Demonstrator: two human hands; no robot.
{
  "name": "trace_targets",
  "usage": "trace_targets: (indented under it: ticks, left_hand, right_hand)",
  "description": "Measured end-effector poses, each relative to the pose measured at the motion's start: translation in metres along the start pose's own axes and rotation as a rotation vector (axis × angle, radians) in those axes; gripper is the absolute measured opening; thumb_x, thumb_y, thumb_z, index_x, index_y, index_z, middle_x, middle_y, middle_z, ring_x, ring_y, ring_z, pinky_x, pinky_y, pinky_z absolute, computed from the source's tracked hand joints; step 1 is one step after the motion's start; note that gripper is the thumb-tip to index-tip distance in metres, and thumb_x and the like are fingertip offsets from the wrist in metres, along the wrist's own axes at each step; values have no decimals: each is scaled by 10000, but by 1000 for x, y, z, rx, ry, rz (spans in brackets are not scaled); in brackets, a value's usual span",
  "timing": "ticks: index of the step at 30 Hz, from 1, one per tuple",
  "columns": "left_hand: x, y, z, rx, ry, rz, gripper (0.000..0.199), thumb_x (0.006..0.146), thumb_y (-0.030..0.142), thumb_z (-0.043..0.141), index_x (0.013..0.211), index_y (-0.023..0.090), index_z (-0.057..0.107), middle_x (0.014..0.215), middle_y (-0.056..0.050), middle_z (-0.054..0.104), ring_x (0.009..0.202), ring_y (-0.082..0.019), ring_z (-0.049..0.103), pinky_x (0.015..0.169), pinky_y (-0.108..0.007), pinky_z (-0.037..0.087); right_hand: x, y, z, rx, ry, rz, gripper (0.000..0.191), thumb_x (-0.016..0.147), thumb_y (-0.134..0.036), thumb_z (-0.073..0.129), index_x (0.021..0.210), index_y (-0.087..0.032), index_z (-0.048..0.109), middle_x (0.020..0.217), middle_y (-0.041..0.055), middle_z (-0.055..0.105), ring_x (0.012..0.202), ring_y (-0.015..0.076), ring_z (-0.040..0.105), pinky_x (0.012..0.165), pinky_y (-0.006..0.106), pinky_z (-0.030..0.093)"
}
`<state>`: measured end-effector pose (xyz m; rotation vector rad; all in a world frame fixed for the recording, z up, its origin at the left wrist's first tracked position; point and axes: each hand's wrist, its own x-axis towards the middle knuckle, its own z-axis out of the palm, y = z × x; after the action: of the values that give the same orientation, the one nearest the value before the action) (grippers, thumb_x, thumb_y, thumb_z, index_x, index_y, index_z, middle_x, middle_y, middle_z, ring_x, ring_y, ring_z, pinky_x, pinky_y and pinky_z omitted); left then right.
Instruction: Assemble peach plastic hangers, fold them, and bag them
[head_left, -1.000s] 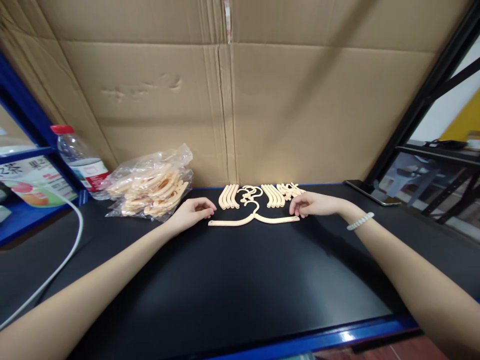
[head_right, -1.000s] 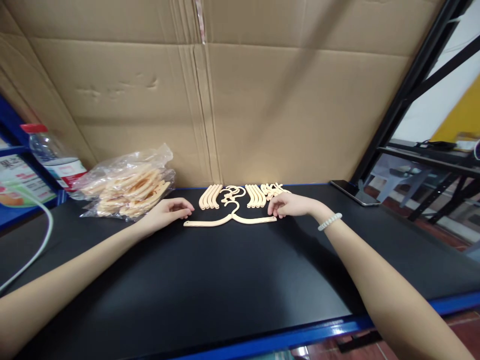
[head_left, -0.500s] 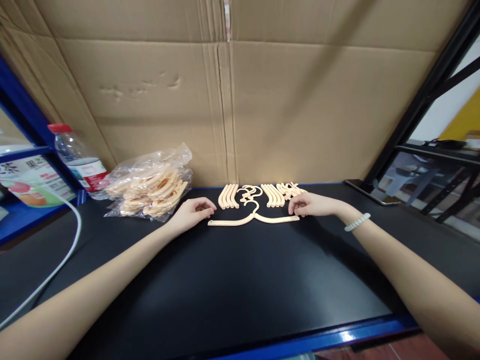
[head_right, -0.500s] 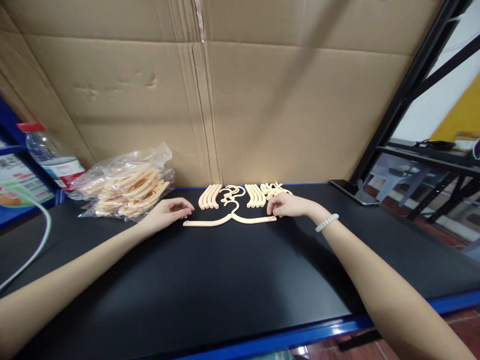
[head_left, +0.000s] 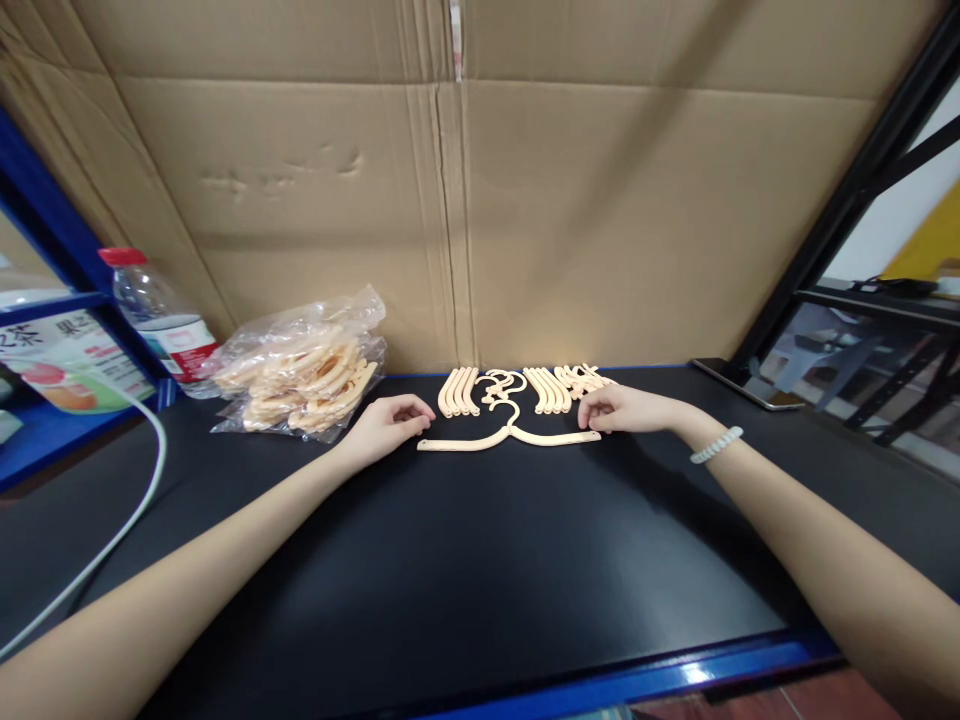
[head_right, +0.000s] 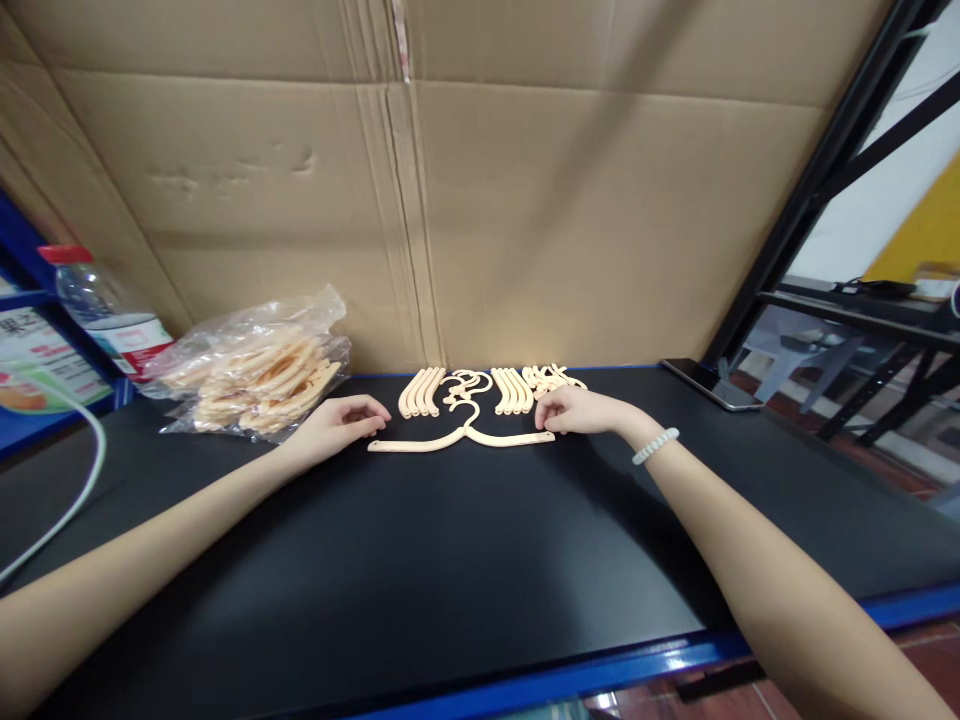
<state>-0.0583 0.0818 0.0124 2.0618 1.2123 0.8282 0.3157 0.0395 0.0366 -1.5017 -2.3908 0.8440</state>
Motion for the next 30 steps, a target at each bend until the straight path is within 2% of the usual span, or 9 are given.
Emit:
trace_targets:
  ticks: [19,30]
  left_hand:
    - [0,-1,1,55,0,0,258,715,397,607,802,167,687,735,-32,694,664,-188,631,632,-291,486]
    - [0,-2,2,101,-1,44,236,732,376,579,793,176,689,728,-24,694,634,-171,615,599,-272,473]
  right_hand:
    - [3,6,2,-7,20,-3,177,681,-182,506,790,-167,645,706,25,616,660,151,532,597,253,413]
    - [3,7,3,19,26,0,151,699,-191,523,785,-171,646,709,24,628,668,152,550,613,255,430]
